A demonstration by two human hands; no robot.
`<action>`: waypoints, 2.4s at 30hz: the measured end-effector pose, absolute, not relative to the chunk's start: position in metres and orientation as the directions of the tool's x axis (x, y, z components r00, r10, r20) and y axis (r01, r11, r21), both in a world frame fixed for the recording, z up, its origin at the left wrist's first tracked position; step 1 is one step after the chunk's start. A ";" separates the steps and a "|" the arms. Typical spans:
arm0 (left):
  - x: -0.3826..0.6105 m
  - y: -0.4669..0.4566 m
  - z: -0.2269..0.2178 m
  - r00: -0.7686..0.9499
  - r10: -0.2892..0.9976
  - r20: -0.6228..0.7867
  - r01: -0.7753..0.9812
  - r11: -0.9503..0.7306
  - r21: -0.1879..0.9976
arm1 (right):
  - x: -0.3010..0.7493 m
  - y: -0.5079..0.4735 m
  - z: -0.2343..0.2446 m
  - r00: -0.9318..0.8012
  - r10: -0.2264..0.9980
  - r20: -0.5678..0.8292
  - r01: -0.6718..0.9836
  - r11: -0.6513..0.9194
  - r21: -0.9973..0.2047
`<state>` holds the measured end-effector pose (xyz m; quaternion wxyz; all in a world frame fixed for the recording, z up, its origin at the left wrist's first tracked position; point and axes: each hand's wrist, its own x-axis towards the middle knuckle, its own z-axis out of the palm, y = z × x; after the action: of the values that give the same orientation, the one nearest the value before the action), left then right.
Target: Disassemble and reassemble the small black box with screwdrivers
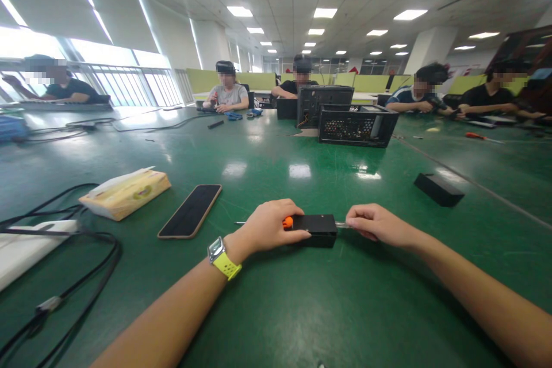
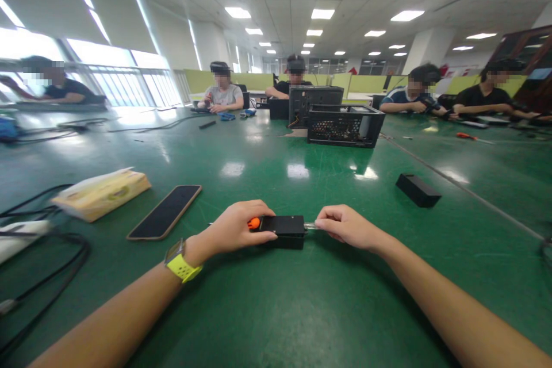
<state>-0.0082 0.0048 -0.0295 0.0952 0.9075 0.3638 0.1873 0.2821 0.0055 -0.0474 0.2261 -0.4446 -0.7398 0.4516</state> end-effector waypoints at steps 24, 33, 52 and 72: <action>-0.013 0.008 -0.031 0.664 0.692 0.285 0.615 -0.721 0.319 | 0.274 0.002 -0.046 -0.400 0.914 0.070 0.374 0.232 -0.898; -0.011 0.007 -0.030 0.647 0.723 0.242 0.655 -0.690 0.309 | 0.281 0.004 -0.048 -0.449 0.894 -0.008 0.491 0.239 -0.838; -0.010 0.006 -0.029 0.654 0.726 0.215 0.688 -0.688 0.229 | 0.336 0.047 -0.070 0.063 0.942 0.330 0.760 0.169 -0.628; -0.009 0.008 -0.034 0.653 0.700 0.288 0.663 -0.713 0.230 | 0.255 -0.005 -0.055 -0.568 0.707 0.421 0.532 0.706 -0.468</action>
<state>-0.0092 0.0077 -0.0335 0.0521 0.9077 0.3754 0.1800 0.2555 -0.0052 -0.0550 0.3003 -0.3546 -0.8734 0.1459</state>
